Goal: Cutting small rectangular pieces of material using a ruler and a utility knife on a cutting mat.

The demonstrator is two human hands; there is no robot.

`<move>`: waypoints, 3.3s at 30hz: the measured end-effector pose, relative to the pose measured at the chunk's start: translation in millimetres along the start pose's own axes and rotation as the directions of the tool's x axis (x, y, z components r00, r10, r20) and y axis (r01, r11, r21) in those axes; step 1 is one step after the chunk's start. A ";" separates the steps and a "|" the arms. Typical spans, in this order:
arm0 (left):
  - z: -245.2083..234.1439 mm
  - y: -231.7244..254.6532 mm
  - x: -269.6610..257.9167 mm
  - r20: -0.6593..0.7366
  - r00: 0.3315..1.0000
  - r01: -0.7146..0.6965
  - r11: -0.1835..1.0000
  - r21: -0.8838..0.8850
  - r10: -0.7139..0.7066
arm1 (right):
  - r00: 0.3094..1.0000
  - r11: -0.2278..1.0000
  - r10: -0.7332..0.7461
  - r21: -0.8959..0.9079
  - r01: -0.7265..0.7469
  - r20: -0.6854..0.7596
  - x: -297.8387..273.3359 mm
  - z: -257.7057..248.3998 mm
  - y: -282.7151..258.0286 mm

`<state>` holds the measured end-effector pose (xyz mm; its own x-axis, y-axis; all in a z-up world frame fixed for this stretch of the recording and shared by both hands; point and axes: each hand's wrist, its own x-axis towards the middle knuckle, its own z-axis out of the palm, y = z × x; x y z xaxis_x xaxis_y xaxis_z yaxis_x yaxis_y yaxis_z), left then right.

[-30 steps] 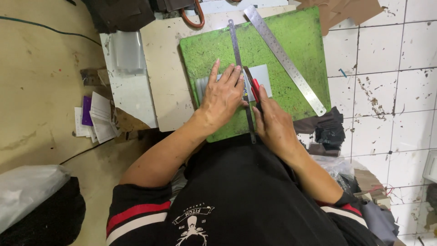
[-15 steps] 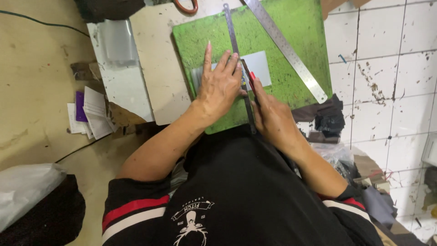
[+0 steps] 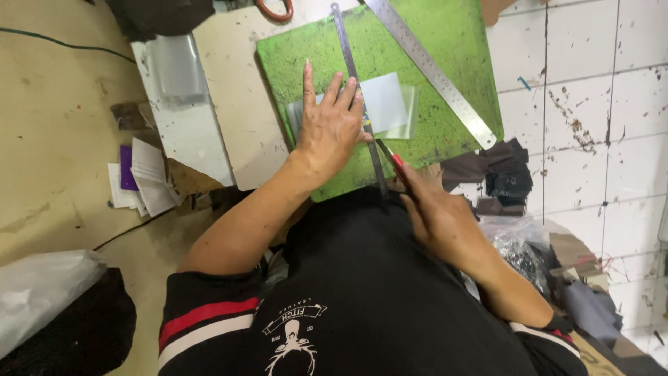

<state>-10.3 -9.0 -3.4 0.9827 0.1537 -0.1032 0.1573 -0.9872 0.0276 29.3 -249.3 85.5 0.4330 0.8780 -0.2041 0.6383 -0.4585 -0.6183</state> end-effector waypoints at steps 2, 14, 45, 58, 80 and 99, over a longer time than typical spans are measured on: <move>3.7 0.0 0.5 -0.009 1.000 0.005 1.000 0.008 -0.005 | 0.996 0.999 -0.027 -0.031 0.024 -0.083 8.3 -4.8 -2.6; -4.0 2.0 -2.4 -0.127 0.992 -0.009 0.996 -0.091 -0.003 | 0.979 0.992 -0.110 -0.087 0.096 -0.174 83.2 25.0 31.0; 3.3 3.8 -4.7 -0.305 0.952 -0.037 0.992 -0.123 -0.003 | 0.972 0.993 -0.077 -0.105 0.055 -0.222 89.3 19.8 26.1; 1.6 -0.9 -4.1 -0.271 0.962 -0.059 0.988 -0.139 0.020 | 0.983 0.993 -0.114 -0.007 0.114 -0.145 54.9 13.7 10.8; 49.8 18.2 91.6 -0.039 0.994 0.083 0.953 -0.291 -0.098 | 0.893 0.942 0.246 0.309 -0.129 -0.378 82.0 24.5 100.0; -18.5 57.9 55.6 -0.406 0.885 -0.349 0.252 -0.903 -0.227 | 0.620 0.651 0.249 0.603 0.462 -0.744 104.1 30.9 130.4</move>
<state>55.2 -56.8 10.9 0.8738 0.3778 0.3060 -0.2155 -0.2633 0.9403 138.0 -213.4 -39.8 0.9011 0.3279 0.2838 0.2314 0.1900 -0.9541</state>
